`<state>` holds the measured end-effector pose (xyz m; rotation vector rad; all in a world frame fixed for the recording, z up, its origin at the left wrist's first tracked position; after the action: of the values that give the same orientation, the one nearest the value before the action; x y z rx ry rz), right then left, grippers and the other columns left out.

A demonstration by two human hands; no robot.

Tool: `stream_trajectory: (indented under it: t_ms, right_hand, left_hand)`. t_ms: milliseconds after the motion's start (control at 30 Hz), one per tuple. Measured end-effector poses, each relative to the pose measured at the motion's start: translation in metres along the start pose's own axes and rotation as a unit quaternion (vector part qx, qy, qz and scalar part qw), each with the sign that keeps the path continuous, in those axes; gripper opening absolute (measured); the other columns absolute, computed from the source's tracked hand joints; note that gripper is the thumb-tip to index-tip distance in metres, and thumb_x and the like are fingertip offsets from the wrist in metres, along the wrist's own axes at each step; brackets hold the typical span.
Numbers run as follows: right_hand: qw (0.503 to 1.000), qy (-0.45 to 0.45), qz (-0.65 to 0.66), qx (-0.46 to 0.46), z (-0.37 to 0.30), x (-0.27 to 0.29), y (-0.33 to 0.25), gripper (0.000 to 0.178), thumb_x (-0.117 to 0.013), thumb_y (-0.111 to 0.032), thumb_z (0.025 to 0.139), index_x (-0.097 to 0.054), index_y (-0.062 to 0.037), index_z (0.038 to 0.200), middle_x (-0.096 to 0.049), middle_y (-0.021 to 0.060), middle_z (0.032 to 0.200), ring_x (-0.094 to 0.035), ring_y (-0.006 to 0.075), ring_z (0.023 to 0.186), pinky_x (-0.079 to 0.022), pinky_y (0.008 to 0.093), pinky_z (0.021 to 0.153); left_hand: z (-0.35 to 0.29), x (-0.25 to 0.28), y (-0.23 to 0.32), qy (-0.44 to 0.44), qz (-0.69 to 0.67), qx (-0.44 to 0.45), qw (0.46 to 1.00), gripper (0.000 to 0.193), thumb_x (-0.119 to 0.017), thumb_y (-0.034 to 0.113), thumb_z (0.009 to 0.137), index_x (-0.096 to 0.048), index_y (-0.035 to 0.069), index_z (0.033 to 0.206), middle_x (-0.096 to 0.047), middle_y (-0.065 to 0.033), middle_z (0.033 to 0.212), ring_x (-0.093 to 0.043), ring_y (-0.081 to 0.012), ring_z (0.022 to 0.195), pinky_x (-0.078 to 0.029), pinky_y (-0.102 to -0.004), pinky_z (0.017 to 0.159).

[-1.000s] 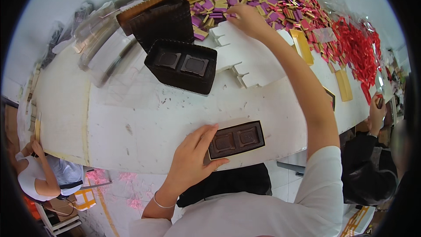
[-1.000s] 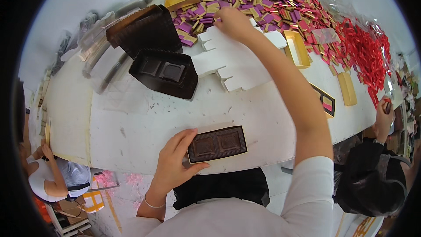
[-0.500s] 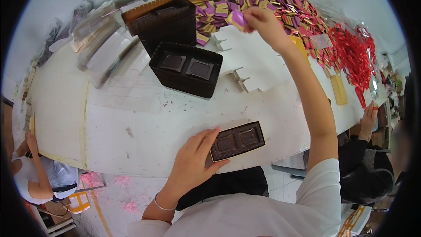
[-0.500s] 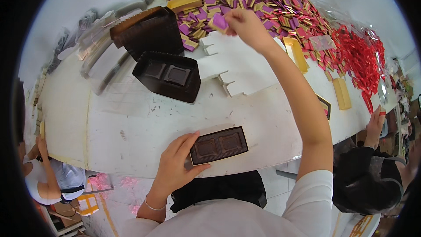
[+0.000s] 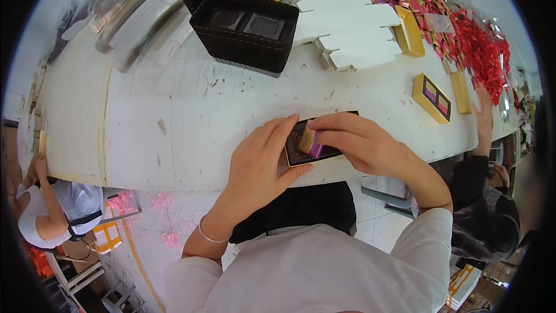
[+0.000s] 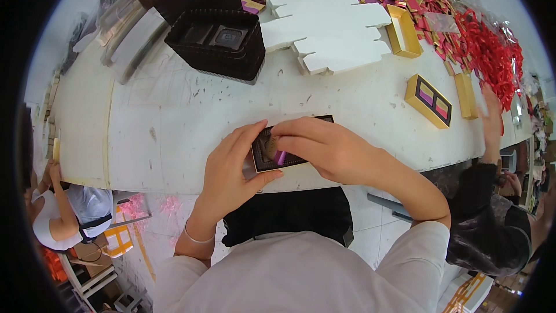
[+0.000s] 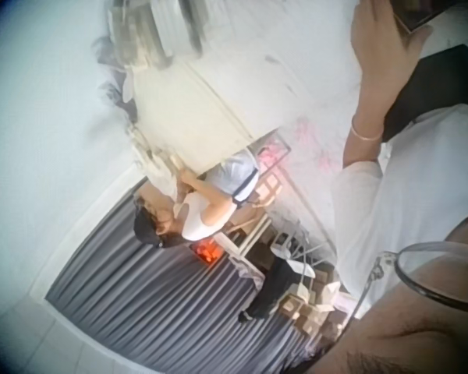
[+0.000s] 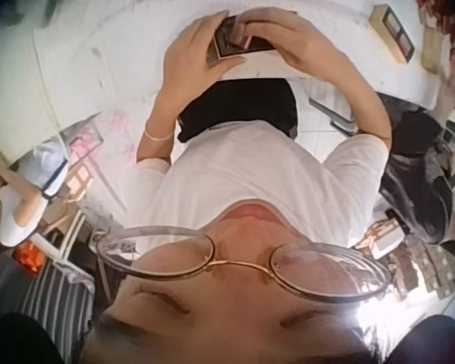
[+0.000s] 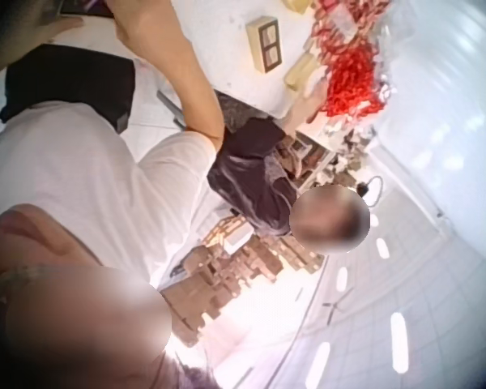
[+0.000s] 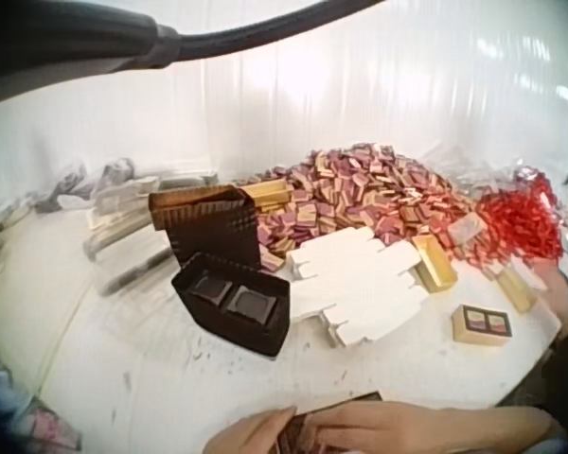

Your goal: The person folds flat cardboard pieces into small rectangular boxes, inserts black plastic trays, and places colorful wrapped items into the trays. The person repeats this sequence multiple times, stacking completed boxes on the table.

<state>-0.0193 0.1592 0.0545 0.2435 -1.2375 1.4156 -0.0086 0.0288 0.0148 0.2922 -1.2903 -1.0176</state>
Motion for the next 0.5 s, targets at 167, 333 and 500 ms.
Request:
stream_trajectory:
  t_ms: [167,333,500]
  right_hand:
    - [0.999,0.029,0.035,-0.011,-0.005,0.002,0.003,0.028,-0.066,0.008,0.074,-0.06,0.0033,0.101,-0.055,0.0172,0.117,-0.06,0.0315,0.098,-0.052,0.0371,0.081]
    - [0.985,0.117,0.074,-0.101,-0.012,0.008,0.015,0.022,-0.071,0.002,0.078,-0.061,-0.0008,0.097,-0.055,0.0143,0.106,-0.059,0.0259,0.087,-0.051,0.0319,0.072]
    - [0.964,0.105,0.114,-0.216,-0.011,0.004,0.024,0.023,-0.071,0.001,0.078,-0.064,-0.0017,0.1,-0.055,0.0112,0.096,-0.058,0.0236,0.078,-0.049,0.0308,0.067]
  left_hand:
    - [-0.001,-0.001,-0.001,0.009,0.005,-0.003,1.0,0.072,-0.083,0.028,0.066,-0.051,0.004,0.127,-0.06,-0.0127,0.112,-0.061,-0.0289,0.092,-0.05,-0.0346,0.074]
    - [-0.001,-0.001,0.0,0.011,0.0,-0.006,1.0,0.072,-0.083,0.028,0.066,-0.052,0.004,0.126,-0.061,-0.0126,0.112,-0.061,-0.0291,0.093,-0.05,-0.0348,0.075]
    - [-0.003,-0.001,0.001,0.017,0.021,0.003,1.0,0.072,-0.083,0.028,0.066,-0.052,0.004,0.126,-0.061,-0.0121,0.111,-0.061,-0.0285,0.092,-0.05,-0.0353,0.074]
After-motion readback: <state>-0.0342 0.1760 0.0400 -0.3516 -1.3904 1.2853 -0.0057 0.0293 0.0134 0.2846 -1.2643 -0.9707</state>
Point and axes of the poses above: each hand's wrist, its own z-axis towards the middle knuckle, its own x-axis out of the back of the hand, y = z × x, the point moved 8 cm from there along z, towards the middle knuckle
